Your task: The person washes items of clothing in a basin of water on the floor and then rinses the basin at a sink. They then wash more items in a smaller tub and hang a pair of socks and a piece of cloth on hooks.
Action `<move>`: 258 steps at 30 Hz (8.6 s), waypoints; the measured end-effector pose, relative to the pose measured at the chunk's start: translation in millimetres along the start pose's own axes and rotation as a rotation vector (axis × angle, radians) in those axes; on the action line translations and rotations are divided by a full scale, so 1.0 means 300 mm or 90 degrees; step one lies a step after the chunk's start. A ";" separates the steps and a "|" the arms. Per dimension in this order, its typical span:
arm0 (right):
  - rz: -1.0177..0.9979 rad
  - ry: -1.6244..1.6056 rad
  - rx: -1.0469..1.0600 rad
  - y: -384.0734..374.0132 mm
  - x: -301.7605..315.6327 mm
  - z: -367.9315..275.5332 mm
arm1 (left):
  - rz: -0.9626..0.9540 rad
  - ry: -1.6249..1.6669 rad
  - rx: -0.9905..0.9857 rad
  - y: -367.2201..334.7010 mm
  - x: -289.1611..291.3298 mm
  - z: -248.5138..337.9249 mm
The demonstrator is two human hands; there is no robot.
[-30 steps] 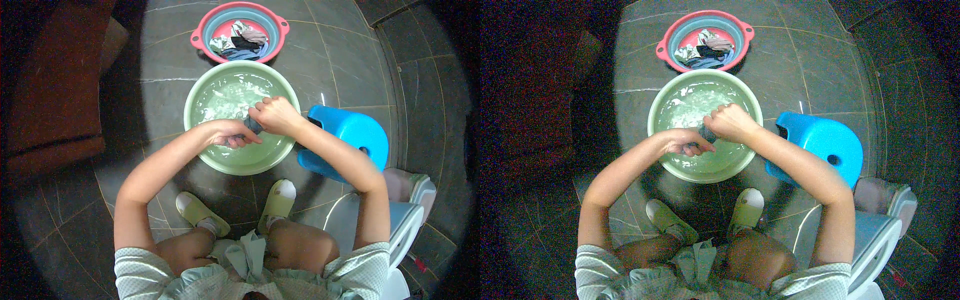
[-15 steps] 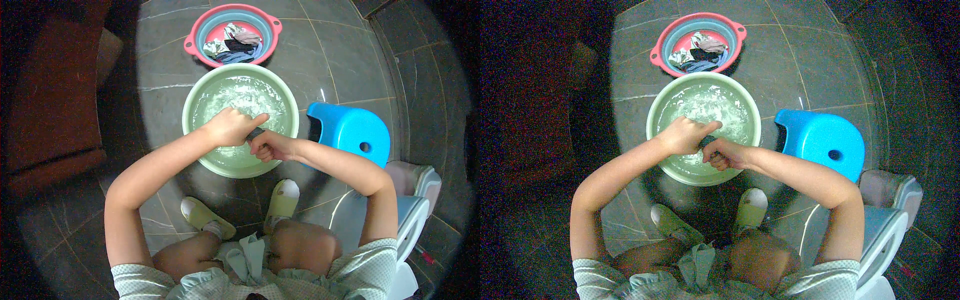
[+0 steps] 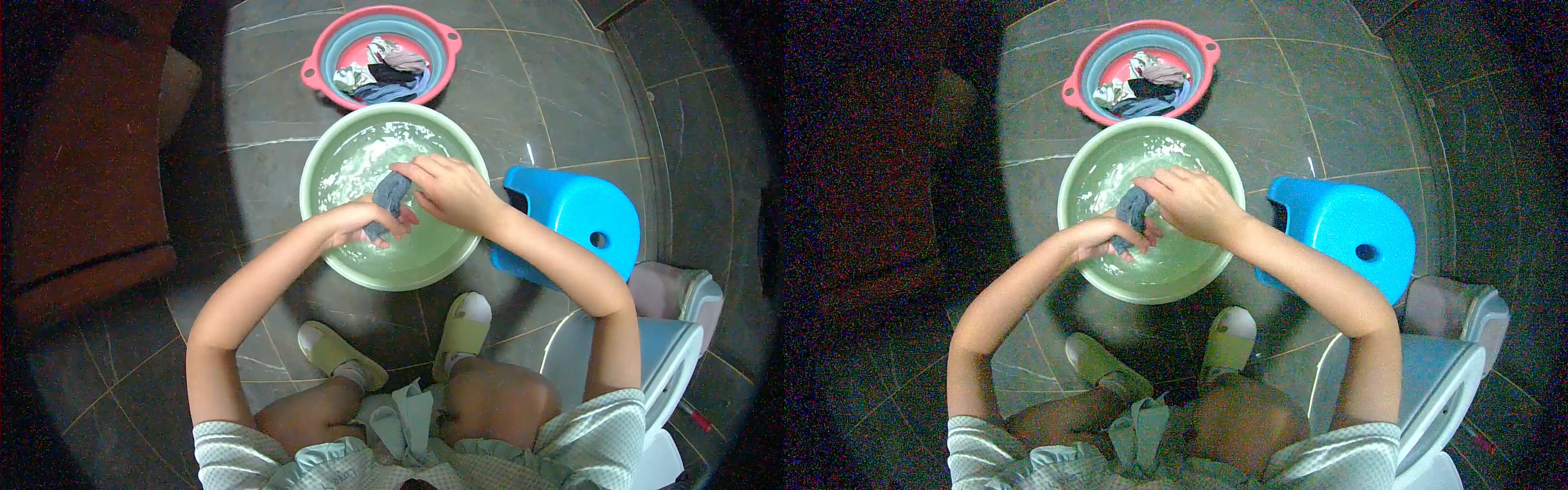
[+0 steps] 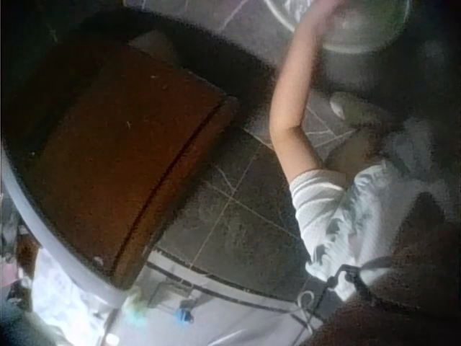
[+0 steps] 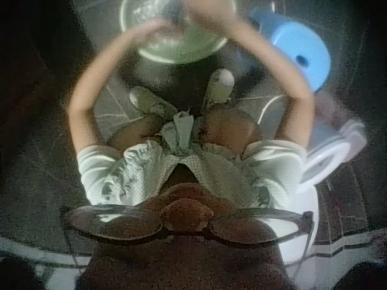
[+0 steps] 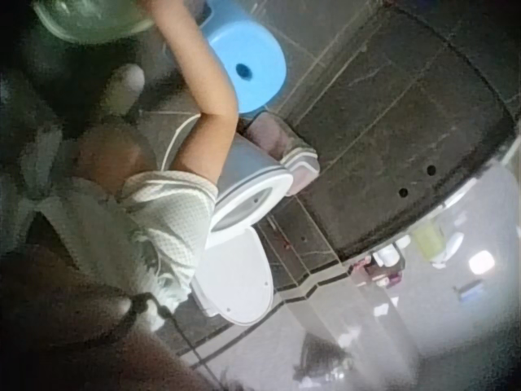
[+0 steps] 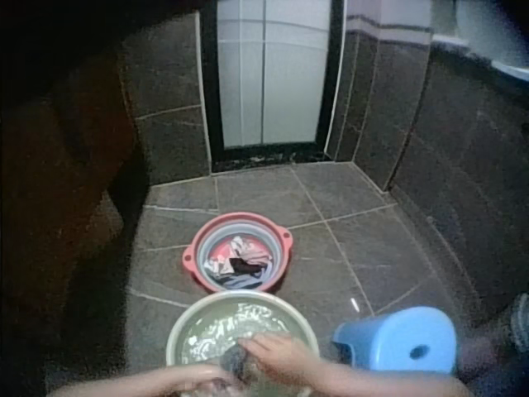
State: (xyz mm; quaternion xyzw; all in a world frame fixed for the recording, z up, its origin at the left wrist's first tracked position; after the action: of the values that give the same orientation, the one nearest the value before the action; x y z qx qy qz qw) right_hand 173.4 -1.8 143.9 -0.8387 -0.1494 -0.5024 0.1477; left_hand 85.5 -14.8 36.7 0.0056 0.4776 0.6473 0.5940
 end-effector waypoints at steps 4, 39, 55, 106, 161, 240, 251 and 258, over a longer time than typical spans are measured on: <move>0.161 0.018 0.119 -0.003 0.026 -0.051 | -0.319 0.293 -0.024 0.033 -0.176 0.011; -0.300 -1.389 -0.451 0.167 -0.290 -0.122 | 0.137 -1.261 -0.371 0.094 -0.280 0.389; -0.057 -0.103 -0.246 0.178 -0.036 0.013 | 0.103 -0.102 -0.031 -0.026 -0.060 -0.031; 0.064 -0.953 -0.687 0.219 -0.250 0.030 | 0.074 -1.133 -0.376 0.027 -0.234 0.408; 0.154 0.112 0.228 -0.016 0.027 -0.118 | -0.513 0.505 -0.095 0.059 -0.307 0.044; -0.082 -0.555 -0.471 0.084 -0.283 0.140 | 0.433 -0.838 -0.041 0.063 0.153 0.282; 0.199 -0.498 -0.317 -0.038 -0.001 0.315 | 0.677 -0.516 -0.524 0.312 0.278 0.495; 0.225 -0.502 -0.444 0.229 -0.066 0.282 | 0.754 -0.407 -0.457 0.371 0.430 0.166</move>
State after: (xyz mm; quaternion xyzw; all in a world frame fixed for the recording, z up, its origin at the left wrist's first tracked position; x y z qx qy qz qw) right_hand 259.5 -32.7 81.3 -0.9747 0.1250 -0.1380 -0.1237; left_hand -8.7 133.7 61.2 0.2550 -0.0402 0.9402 0.2222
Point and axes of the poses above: each hand's wrist, its own y-axis away from the middle knuckle, its own x-axis out of the back of the hand, z = x × y, the point moved 9 cm from there along -y, towards the middle knuckle, and after that the axes turned 10 degrees about -z, right-handed, at the moved point
